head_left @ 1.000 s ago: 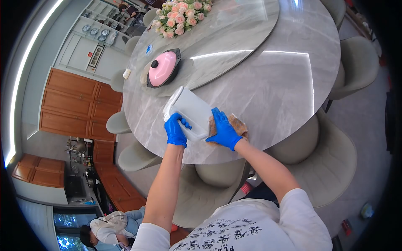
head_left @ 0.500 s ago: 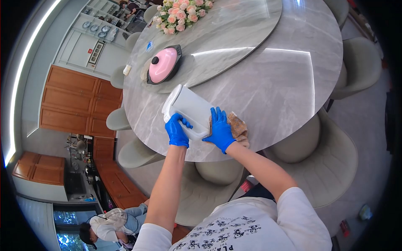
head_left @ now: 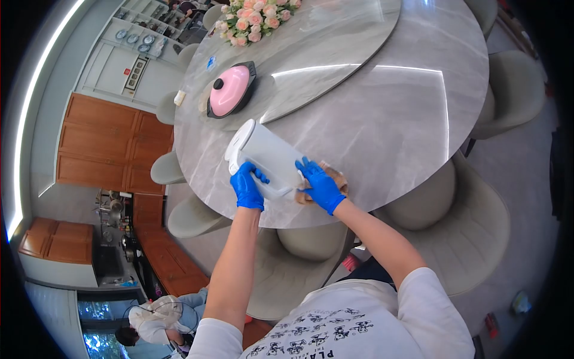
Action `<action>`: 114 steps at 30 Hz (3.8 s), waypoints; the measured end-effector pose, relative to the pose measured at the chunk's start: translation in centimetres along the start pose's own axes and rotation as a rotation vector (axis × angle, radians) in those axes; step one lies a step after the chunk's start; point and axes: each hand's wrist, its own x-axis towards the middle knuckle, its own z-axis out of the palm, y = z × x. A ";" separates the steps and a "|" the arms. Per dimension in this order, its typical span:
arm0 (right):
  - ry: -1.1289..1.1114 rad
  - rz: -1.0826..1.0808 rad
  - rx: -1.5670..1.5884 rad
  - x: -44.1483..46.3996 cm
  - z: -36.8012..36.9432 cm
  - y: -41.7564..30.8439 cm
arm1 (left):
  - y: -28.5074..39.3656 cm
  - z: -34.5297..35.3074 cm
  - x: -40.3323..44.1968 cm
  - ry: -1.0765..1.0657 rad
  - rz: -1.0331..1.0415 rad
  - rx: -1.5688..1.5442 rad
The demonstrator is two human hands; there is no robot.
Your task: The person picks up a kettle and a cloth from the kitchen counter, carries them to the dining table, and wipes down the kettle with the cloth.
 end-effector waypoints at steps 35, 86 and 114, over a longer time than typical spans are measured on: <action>0.236 0.615 0.436 -4.3 3.0 5.2 | -0.3 -0.8 1.9 0.203 0.069 -0.018; 0.338 0.675 0.501 -1.0 2.9 1.8 | -0.2 0.0 -0.1 0.092 0.023 -0.130; 0.473 0.479 0.775 3.2 -5.2 -0.6 | 2.3 -0.1 -7.5 -0.171 0.106 -0.253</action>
